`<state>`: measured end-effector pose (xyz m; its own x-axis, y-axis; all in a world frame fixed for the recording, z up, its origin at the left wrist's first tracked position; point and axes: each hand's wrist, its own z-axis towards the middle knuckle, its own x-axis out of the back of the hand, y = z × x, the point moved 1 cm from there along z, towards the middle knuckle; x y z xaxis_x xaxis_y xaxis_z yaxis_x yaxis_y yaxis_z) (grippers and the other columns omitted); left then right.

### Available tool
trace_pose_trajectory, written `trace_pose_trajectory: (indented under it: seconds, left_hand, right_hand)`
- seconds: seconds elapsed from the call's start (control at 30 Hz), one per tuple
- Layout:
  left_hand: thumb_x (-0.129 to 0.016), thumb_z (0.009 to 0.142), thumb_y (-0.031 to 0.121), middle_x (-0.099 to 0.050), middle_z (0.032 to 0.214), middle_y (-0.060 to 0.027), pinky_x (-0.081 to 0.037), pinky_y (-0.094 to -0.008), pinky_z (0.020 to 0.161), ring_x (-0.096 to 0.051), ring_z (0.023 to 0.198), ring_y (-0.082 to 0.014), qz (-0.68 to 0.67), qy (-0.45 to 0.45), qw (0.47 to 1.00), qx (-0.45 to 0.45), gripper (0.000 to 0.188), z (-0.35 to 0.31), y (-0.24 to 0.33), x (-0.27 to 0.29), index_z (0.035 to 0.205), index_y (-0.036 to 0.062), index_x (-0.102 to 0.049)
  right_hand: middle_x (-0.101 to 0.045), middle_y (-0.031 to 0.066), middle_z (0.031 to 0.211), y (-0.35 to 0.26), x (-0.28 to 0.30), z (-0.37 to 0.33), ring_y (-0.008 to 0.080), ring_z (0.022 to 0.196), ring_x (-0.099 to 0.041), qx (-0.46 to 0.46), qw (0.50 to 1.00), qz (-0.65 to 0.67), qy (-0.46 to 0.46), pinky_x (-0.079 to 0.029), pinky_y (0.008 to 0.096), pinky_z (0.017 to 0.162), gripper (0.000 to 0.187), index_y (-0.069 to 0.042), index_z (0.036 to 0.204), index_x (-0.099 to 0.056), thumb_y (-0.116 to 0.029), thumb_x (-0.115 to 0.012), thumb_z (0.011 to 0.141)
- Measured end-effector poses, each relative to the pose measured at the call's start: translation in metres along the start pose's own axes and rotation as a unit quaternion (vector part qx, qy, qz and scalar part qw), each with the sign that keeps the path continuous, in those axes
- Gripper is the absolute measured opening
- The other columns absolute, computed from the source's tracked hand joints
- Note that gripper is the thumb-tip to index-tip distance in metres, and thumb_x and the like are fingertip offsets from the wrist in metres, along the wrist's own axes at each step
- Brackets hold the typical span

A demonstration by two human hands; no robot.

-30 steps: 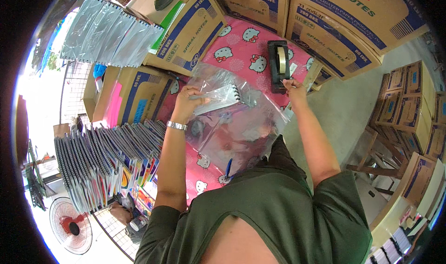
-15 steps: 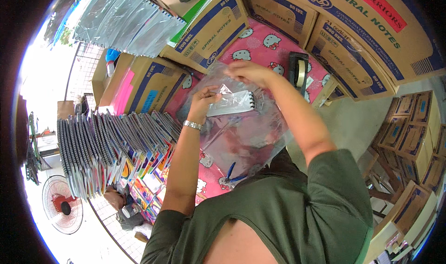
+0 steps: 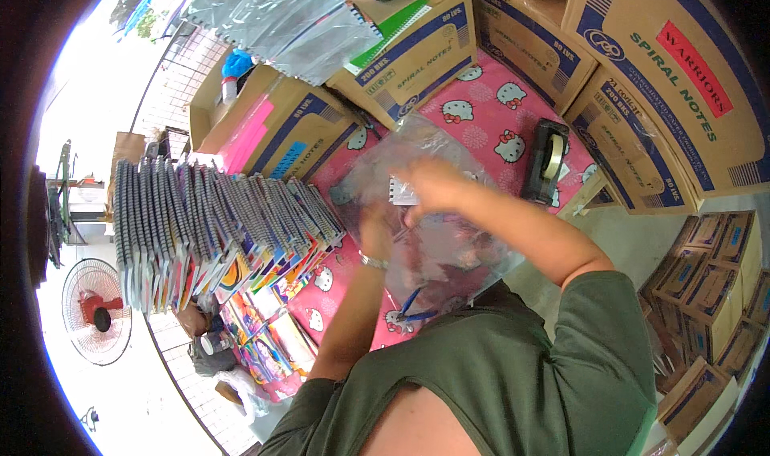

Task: The person places stacks of notebooks into clear plastic bags, applies adhesive tape to seal the bags, and organizes loose notebooks by cover design.

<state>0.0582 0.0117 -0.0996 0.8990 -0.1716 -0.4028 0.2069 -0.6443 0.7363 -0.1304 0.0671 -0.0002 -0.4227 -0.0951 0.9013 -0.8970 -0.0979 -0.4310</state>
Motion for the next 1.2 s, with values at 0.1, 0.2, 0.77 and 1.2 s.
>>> trace_pose_trajectory:
  seconds: [0.1,0.2,0.77,1.2]
  left_hand:
    - [-0.060,0.089,0.018,-0.061,0.096,-0.0011,-0.048,-0.0313,0.075,-0.058,0.085,-0.0173,0.171,-0.214,0.943,0.186,0.020,-0.021,-0.096,0.061,0.105,0.0064,-0.060]
    - [-0.059,0.088,0.018,-0.060,0.110,-0.0046,-0.048,-0.0350,0.084,-0.059,0.095,-0.0190,0.137,-0.297,0.918,0.224,0.029,-0.056,-0.101,0.068,0.115,0.0075,-0.060]
    - [-0.067,0.086,0.008,-0.062,0.093,-0.0073,-0.045,-0.0311,0.083,-0.055,0.097,-0.0165,0.475,-0.048,0.855,-0.201,0.017,-0.046,0.089,-0.003,0.100,0.0004,-0.063]
    - [-0.076,0.070,0.031,-0.060,0.112,-0.0049,-0.031,-0.0428,0.087,-0.052,0.107,-0.0243,0.788,-0.105,0.486,-0.364,0.046,-0.124,0.115,-0.037,0.111,0.0129,-0.065]
  right_hand:
    - [-0.059,0.0169,0.120,-0.050,0.010,0.008,0.0345,0.110,-0.057,-0.013,1.000,-0.011,-0.025,-0.046,0.0434,0.094,0.089,-0.014,0.142,-0.038,-0.024,-0.082,0.066]
    - [-0.056,0.0177,0.123,-0.053,0.040,-0.020,0.0347,0.115,-0.054,0.036,0.976,0.193,0.098,-0.044,0.0420,0.097,0.088,-0.013,0.142,-0.037,-0.019,-0.080,0.065]
    - [-0.065,0.0153,0.102,-0.036,0.027,-0.052,0.0330,0.098,-0.062,-0.106,0.942,0.220,0.231,-0.048,0.0405,0.086,0.028,-0.002,0.100,-0.065,-0.026,-0.067,0.086]
    - [-0.065,0.0095,0.101,-0.030,-0.005,-0.093,0.0260,0.100,-0.059,-0.020,0.921,0.361,0.145,-0.042,0.0364,0.088,0.036,-0.004,0.100,-0.067,-0.035,-0.050,0.097]
